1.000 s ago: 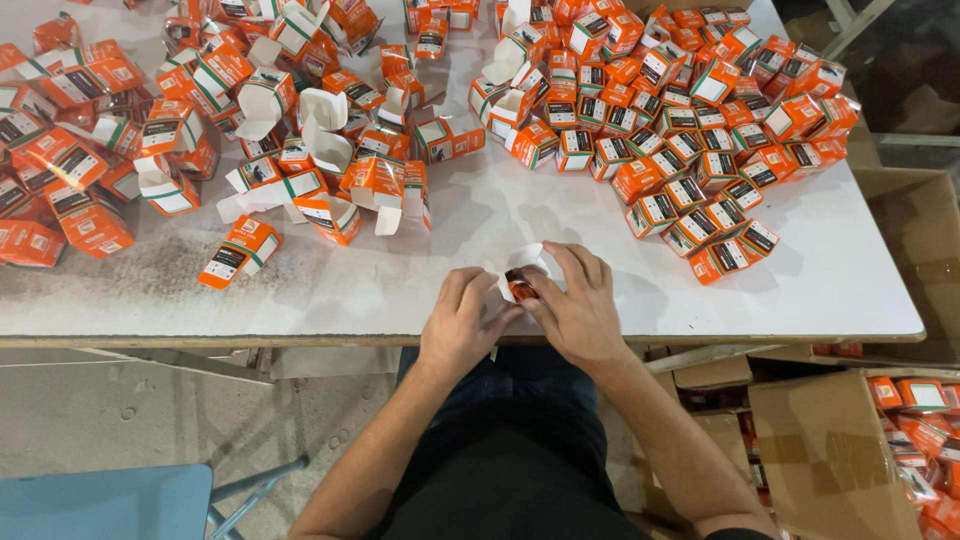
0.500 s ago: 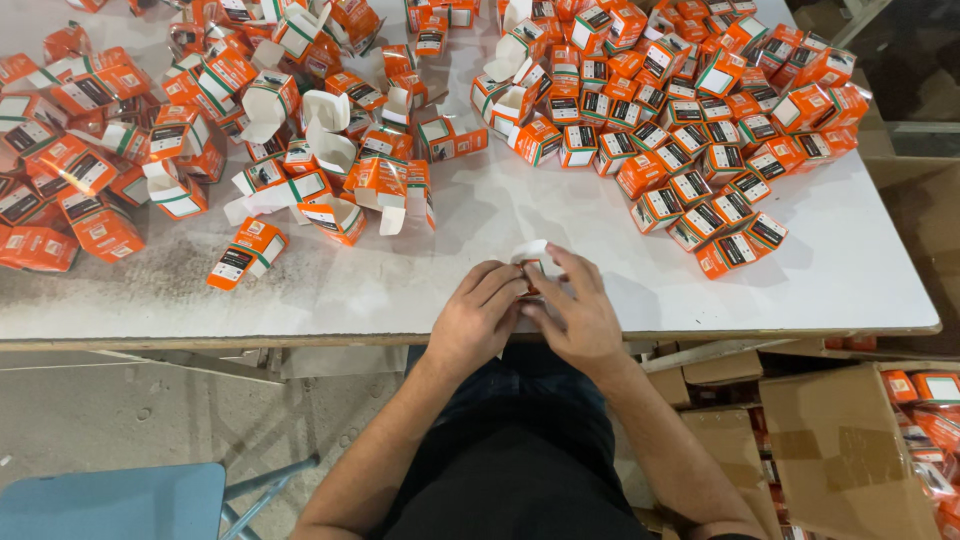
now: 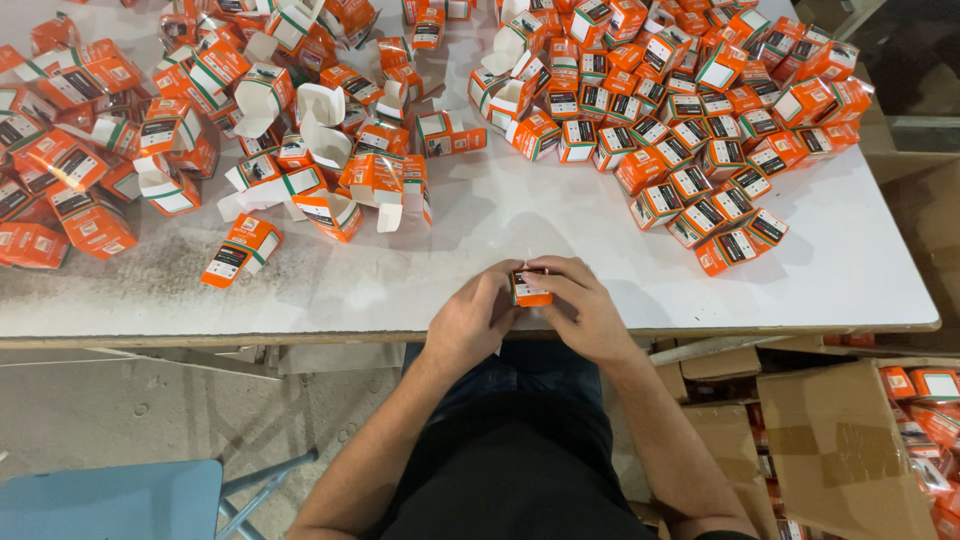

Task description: The person picks up flat or collapsed small orange cardboard boxes from a large pile on the table and folds them by hand, pressing the flaps to form open cartons, then places the folded boxes back onto the table pile. The person repeats this folding cycle continuously throughout the episode.

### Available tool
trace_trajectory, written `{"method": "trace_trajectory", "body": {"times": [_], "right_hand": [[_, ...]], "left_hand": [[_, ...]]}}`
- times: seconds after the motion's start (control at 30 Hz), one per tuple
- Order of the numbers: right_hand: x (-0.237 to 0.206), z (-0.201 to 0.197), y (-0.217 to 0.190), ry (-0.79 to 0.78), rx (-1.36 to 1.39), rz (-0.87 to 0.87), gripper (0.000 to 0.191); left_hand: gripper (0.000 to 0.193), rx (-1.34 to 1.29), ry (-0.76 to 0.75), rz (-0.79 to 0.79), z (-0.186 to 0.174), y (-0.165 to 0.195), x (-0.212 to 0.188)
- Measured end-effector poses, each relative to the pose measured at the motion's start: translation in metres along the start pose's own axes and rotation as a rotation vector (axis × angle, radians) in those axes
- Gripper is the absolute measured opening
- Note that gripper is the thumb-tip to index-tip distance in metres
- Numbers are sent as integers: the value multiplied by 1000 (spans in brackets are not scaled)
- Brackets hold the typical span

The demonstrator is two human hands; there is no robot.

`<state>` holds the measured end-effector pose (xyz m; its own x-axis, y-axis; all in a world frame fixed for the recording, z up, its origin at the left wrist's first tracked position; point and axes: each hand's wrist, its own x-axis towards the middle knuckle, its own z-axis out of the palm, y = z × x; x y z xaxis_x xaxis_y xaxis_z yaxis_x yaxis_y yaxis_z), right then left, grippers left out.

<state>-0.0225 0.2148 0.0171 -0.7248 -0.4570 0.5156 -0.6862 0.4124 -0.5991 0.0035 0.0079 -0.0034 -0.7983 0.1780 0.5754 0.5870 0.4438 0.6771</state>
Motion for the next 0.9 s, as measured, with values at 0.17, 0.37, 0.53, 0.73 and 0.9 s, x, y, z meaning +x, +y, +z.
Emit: {"method": "trace_trajectory", "body": {"times": [0.17, 0.37, 0.53, 0.73, 0.9], "right_hand": [[2, 0, -3, 14, -8, -33, 34], [3, 0, -2, -13, 50, -9, 27], [0, -1, -8, -81, -133, -97, 37], [-8, -3, -2, -32, -516, -127, 41], [6, -64, 48, 212, -1064, 159, 50]], "left_hand": [[61, -24, -38, -84, -2, -1, 0], [48, 24, 15, 73, -6, 8, 2], [25, 46, 20, 52, -6, 7, 0], [49, 308, 7, 287, -24, -4, 3], [92, 643, 337, -21, -126, -29, 16]]}}
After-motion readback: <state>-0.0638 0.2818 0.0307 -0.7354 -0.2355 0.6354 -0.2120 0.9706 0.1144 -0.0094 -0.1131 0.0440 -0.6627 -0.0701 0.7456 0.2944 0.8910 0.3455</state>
